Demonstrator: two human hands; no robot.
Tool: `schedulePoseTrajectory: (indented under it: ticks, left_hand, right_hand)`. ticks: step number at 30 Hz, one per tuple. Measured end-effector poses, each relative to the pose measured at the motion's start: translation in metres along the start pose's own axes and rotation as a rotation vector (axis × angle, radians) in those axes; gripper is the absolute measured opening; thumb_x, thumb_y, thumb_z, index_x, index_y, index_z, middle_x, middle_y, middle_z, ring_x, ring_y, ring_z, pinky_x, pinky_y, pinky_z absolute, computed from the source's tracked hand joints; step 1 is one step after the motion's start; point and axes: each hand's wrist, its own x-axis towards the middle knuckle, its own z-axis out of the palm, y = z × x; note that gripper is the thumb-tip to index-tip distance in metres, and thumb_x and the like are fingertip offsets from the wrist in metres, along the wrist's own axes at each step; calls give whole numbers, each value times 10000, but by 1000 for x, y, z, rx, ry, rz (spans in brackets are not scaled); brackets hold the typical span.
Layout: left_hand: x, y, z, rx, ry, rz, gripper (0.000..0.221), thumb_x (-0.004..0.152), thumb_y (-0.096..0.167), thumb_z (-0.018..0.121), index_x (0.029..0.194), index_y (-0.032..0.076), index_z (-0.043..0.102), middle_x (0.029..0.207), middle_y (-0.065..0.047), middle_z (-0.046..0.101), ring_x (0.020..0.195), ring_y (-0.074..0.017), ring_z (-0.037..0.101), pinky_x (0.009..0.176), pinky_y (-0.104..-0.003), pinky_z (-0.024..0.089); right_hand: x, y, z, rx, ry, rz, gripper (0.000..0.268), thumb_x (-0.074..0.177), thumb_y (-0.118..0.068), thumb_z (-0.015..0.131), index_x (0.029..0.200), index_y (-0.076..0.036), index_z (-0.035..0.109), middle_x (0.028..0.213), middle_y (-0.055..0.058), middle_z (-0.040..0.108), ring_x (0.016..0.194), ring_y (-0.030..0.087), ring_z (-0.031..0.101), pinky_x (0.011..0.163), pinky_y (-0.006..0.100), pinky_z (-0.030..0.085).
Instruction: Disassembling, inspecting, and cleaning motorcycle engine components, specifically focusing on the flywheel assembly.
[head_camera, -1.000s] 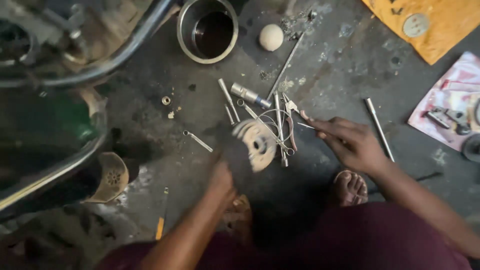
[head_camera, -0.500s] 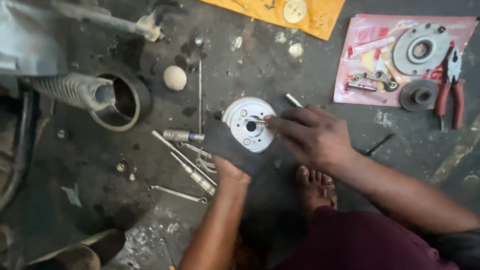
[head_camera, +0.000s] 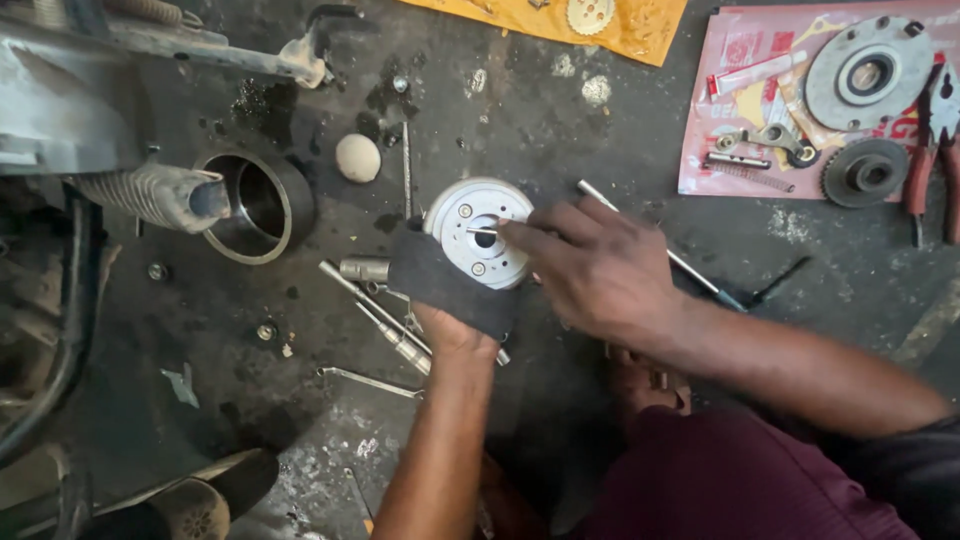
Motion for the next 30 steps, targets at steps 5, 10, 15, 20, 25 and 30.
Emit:
schedulePoseTrajectory:
  ticks: [5,10,15,20,25,30]
  left_hand:
    - [0,-2,-2,17,5,-31,562,1025,467,456,1296,2,618,1236,-185,678,1119,-326,662,984,-483,543]
    - [0,-8,0,-46,-5,-112,554,1022,460,458,1284,1,625,1235,-179,678,1132,-312,660,1012,-463,537]
    - [4,-19,-11,-23,2,-86,561,1042,485,461,1283,8,633,1245,-169,676,1147,-305,656,1037,-466,523]
    - [7,-25,-14,-66,-12,-125,550,1035,475,446,1274,22,645,1258,-160,681,1163,-303,655,1053,-474,516]
    - [7,-23,-11,-76,-19,-78,551,1042,475,445,1265,17,653,1263,-153,680,1169,-299,657,1066,-470,514]
    - [8,-21,-10,-39,-63,-69,556,1052,462,447,1275,-5,650,1272,-165,679,1177,-300,652,1074,-459,511]
  right_hand:
    - [8,25,-1,-107,-75,-167,467,790,-154,766,1250,-236,742,1038,-29,692,891,211,664,616,338,545]
    - [11,28,-12,-82,-92,-256,428,800,-163,744,1225,-218,745,1043,-33,698,901,200,664,688,346,558]
    - [15,18,-19,-129,-150,-188,302,853,-223,756,1155,-230,756,945,-9,671,875,226,670,676,374,554]
    - [17,14,-25,-206,-234,-126,332,828,-181,740,1155,-232,757,919,25,665,845,245,680,635,390,553]
    - [15,31,-36,-219,-191,-199,339,829,-146,725,1162,-209,742,934,28,649,889,270,686,679,409,562]
    - [21,31,-27,-57,-126,-78,263,912,-212,751,1159,-134,703,992,60,644,895,318,684,679,435,541]
